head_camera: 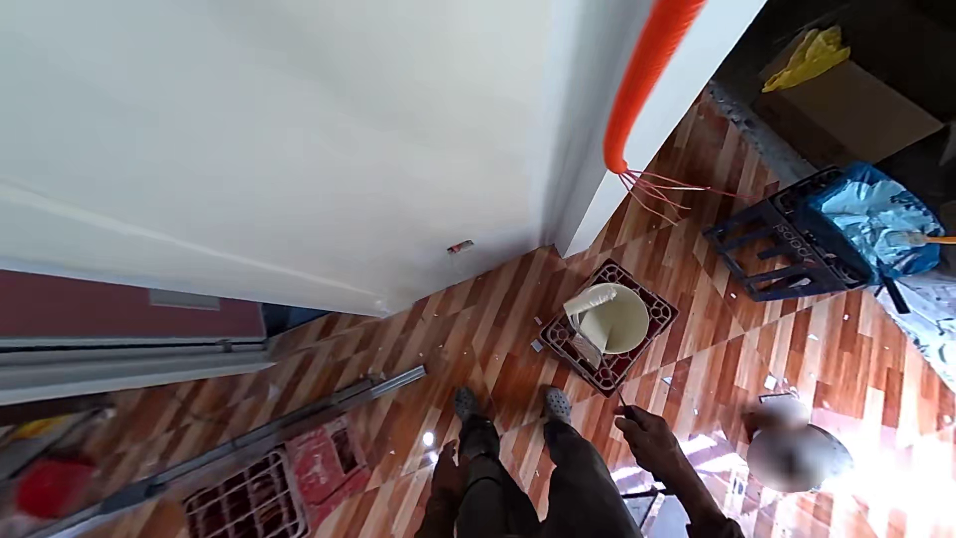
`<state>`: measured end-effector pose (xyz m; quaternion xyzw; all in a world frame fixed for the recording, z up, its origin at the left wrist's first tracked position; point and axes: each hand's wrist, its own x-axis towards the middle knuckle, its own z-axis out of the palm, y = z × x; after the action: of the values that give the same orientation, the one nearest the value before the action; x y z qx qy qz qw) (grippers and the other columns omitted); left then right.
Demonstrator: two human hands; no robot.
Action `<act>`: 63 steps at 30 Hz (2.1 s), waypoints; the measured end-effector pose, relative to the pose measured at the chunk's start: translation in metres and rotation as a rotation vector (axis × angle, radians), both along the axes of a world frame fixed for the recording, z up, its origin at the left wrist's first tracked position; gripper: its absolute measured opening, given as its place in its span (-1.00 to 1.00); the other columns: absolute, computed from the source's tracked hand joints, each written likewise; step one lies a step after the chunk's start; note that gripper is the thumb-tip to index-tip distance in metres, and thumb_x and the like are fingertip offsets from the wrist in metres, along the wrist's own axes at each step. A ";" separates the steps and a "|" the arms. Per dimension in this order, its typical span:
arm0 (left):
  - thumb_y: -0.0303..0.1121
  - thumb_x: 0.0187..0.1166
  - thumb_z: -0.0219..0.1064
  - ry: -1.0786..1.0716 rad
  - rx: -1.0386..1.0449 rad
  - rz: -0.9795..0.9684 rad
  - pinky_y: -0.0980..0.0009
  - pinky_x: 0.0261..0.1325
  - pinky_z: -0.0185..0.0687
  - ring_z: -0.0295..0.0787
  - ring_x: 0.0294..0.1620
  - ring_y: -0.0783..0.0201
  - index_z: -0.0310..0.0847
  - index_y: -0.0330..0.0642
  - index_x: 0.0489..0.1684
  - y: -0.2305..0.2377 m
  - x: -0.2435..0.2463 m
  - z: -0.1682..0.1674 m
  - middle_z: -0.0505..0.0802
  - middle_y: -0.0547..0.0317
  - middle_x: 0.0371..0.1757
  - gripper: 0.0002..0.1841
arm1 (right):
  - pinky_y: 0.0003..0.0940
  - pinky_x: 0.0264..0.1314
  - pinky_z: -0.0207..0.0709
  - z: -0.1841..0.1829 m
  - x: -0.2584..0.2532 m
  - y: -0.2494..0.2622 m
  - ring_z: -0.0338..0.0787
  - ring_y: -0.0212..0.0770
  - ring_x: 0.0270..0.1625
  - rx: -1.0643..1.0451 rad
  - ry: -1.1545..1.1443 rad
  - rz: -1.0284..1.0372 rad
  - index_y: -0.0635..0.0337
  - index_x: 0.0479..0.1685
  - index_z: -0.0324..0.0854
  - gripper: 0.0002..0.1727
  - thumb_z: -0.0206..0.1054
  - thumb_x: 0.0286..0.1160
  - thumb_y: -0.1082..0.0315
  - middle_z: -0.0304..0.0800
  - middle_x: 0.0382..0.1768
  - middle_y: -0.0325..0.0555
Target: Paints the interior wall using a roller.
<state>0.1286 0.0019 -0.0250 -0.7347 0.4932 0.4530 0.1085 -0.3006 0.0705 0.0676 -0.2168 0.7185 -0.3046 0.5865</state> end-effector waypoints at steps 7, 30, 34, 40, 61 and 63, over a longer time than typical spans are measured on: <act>0.02 0.68 0.22 -0.202 0.168 -0.318 -0.26 0.64 0.32 0.34 0.74 -0.18 0.35 -0.10 0.74 -0.002 0.020 -0.030 0.47 -0.16 0.72 -0.34 | -0.08 0.20 0.69 -0.013 0.069 -0.132 0.83 -0.18 0.00 -0.101 0.323 0.227 0.16 0.26 0.73 -0.59 0.26 0.72 0.06 0.86 -0.01 -0.02; 0.29 0.46 0.23 -0.053 -0.036 -0.635 -0.32 0.79 -0.07 0.11 0.86 -0.15 0.43 -0.02 0.70 0.011 0.051 -0.109 0.41 -0.02 0.79 -0.17 | 0.04 -0.12 0.69 -0.182 0.104 -0.356 0.82 -0.11 -0.20 -0.136 0.577 0.156 0.04 0.11 0.76 -0.70 0.19 0.74 0.11 0.82 -0.22 -0.08; 0.35 0.45 0.20 -0.070 -0.009 -0.651 -0.31 0.79 -0.09 0.09 0.87 -0.15 0.43 0.01 0.71 0.026 0.048 -0.114 0.41 0.00 0.79 -0.14 | 0.06 -0.11 0.66 -0.205 0.099 -0.367 0.80 -0.07 -0.18 -0.086 0.555 0.201 0.07 -0.01 0.75 -0.73 0.20 0.73 0.14 0.79 -0.24 -0.05; 0.44 0.40 0.16 -0.052 -0.111 -0.674 -0.39 0.71 0.02 0.22 0.80 -0.24 0.50 -0.02 0.65 0.038 0.051 -0.124 0.51 -0.08 0.72 -0.10 | 0.15 -0.10 0.67 -0.248 0.096 -0.395 0.81 0.05 -0.15 0.010 0.503 0.264 0.18 -0.03 0.70 -0.74 0.21 0.70 0.19 0.77 -0.20 0.07; 0.37 0.42 0.20 -0.030 -0.066 -0.640 -0.40 0.77 -0.12 0.10 0.87 -0.14 0.44 0.01 0.70 0.037 0.055 -0.123 0.43 0.02 0.78 -0.12 | 0.19 -0.22 0.64 -0.178 0.116 -0.398 0.81 0.10 -0.19 0.063 0.517 0.280 0.16 -0.18 0.67 -0.71 0.17 0.72 0.15 0.75 -0.28 0.07; 0.36 0.43 0.20 -0.021 -0.079 -0.626 -0.41 0.76 -0.12 0.11 0.86 -0.15 0.45 -0.01 0.69 0.038 0.057 -0.123 0.44 0.01 0.78 -0.13 | 0.18 -0.23 0.63 -0.184 0.115 -0.398 0.80 0.10 -0.19 0.057 0.514 0.284 0.17 -0.18 0.66 -0.71 0.17 0.72 0.15 0.74 -0.28 0.07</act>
<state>0.1855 0.0402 -0.1482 -0.5553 0.7115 0.3706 0.2193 -0.1857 -0.3272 -0.1167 -0.3688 0.8142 -0.1344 0.4278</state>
